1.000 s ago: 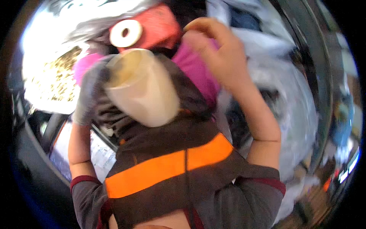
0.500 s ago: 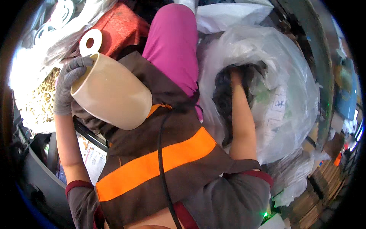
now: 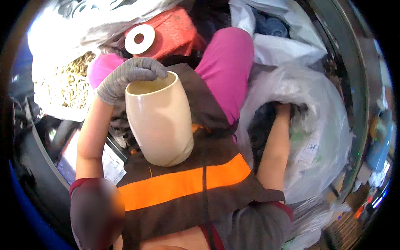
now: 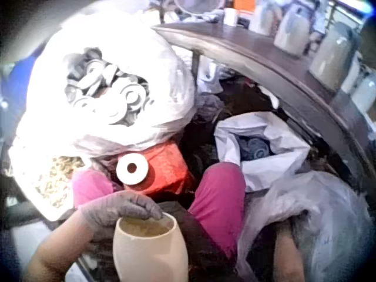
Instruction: The person sits on the floor and assembles white electric kettles by hand. They pick up a kettle body, insert a grey circular filter into the opening, and then attach a grey lid with a handle. The person repeats this process for multiple units, placing the finished kettles on a nearby surface.
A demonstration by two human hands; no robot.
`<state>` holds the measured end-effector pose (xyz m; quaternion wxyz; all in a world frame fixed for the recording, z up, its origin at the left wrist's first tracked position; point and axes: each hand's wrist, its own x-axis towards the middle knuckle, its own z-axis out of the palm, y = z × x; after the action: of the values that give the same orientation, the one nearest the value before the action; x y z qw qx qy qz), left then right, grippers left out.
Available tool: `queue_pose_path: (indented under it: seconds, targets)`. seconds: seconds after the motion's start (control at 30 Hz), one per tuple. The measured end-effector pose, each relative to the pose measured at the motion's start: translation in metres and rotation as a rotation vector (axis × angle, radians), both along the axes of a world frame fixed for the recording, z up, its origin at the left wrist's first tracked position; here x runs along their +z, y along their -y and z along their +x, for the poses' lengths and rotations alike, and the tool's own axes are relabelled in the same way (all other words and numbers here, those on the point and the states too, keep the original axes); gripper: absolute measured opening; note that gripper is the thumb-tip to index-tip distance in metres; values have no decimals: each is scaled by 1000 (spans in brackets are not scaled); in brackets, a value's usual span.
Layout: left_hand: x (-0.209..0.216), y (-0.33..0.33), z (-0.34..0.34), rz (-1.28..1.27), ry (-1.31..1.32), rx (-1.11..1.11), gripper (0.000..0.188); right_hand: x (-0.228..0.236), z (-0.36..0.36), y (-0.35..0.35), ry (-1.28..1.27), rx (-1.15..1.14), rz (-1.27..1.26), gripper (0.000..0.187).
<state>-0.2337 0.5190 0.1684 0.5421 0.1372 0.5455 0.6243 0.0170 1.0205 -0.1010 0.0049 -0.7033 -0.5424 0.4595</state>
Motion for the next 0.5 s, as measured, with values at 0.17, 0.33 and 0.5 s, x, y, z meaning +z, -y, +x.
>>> queue_pose_path:
  seconds: [0.17,0.33,0.5]
  targets:
    - [-9,13,7,-26,96,109,19,22,8,22,-90,-12,-135,28]
    - [-12,20,8,42,192,157,18,118,35,108,-36,464,-72,25]
    - [-19,7,4,20,125,159,20,269,50,215,-526,411,82,30]
